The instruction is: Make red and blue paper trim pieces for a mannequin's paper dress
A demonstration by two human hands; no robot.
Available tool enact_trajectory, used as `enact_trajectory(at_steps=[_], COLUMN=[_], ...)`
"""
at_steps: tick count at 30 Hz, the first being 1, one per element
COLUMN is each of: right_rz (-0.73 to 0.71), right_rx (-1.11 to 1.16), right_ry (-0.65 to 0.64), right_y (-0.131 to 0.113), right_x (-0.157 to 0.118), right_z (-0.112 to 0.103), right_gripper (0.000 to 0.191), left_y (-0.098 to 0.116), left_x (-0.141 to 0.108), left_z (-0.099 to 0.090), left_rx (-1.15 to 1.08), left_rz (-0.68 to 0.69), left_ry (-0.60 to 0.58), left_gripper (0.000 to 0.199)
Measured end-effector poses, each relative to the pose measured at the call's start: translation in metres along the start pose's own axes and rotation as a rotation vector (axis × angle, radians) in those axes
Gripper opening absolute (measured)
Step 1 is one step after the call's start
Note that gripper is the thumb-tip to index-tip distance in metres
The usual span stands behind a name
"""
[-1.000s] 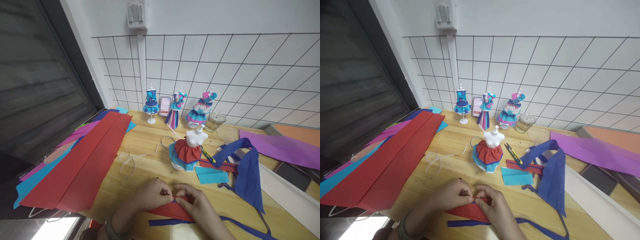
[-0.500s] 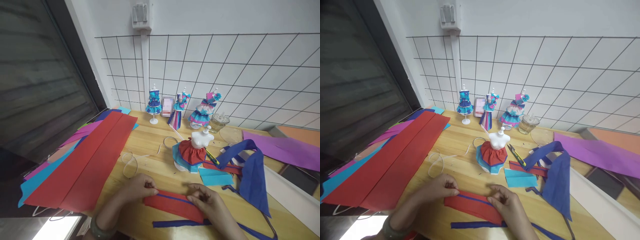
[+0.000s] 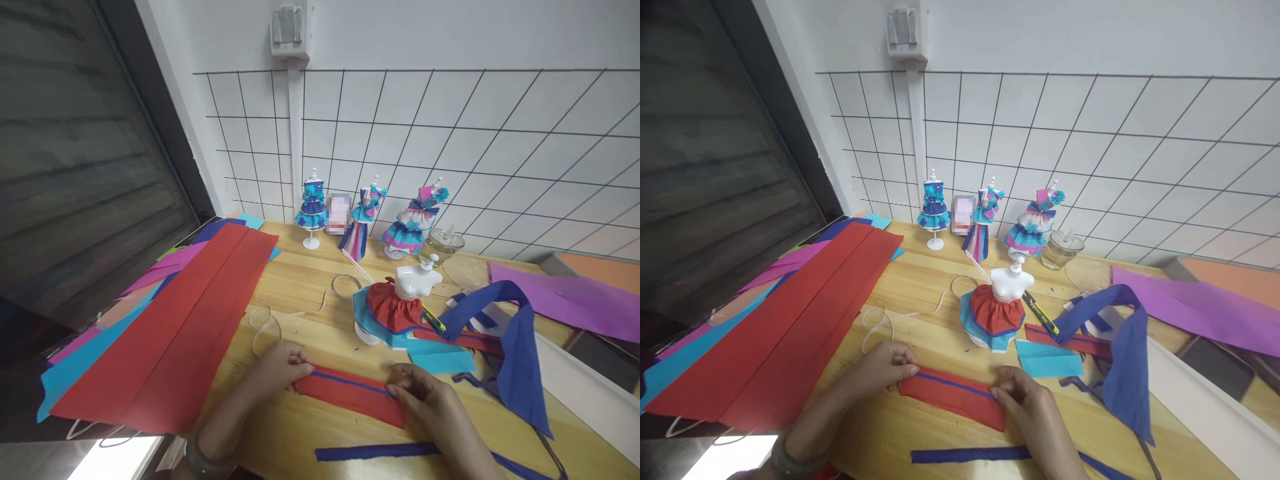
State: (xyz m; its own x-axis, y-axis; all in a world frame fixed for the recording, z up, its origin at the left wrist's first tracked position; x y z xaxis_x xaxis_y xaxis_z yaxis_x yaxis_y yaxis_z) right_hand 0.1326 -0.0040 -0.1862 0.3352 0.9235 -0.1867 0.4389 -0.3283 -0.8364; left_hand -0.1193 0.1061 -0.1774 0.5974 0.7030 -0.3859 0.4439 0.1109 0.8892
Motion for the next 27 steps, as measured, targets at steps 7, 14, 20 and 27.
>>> enact_trajectory(at_steps=[7,14,20,27], right_rz=[-0.035,-0.036,-0.036,-0.034], right_rx=[-0.072,-0.229,-0.311,-0.293], right_ry=[0.009,0.034,0.089,0.093], right_y=[-0.002,-0.002,-0.015,-0.030], right_x=[0.004,0.010,0.011,0.008], right_z=[-0.001,0.001,-0.003,-0.006], right_gripper=[0.035,0.041,0.039,0.027], left_y=[-0.006,-0.001,0.032,0.049], left_x=[0.008,0.010,-0.002,-0.014], left_z=[-0.002,-0.004,-0.008,0.044], left_rx=[0.039,0.167,0.614,1.036], left_rz=[-0.037,-0.006,0.131,0.532], left_ry=[0.037,0.043,0.249,0.075], left_gripper=[0.016,0.013,0.019,0.011])
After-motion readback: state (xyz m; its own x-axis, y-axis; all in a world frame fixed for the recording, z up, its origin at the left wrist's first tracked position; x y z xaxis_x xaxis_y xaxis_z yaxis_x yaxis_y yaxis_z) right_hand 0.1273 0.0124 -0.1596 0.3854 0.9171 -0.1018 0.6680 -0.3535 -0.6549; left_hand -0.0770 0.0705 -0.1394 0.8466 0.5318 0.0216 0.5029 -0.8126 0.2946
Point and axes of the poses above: each hand's wrist, its own x-axis towards the middle knuckle, its own z-axis out of the palm, y = z × x, the point moved 7 cm from there along x, towards the middle knuckle, and after that the axes turned 3 degrees about z, right-handed, at the moved point
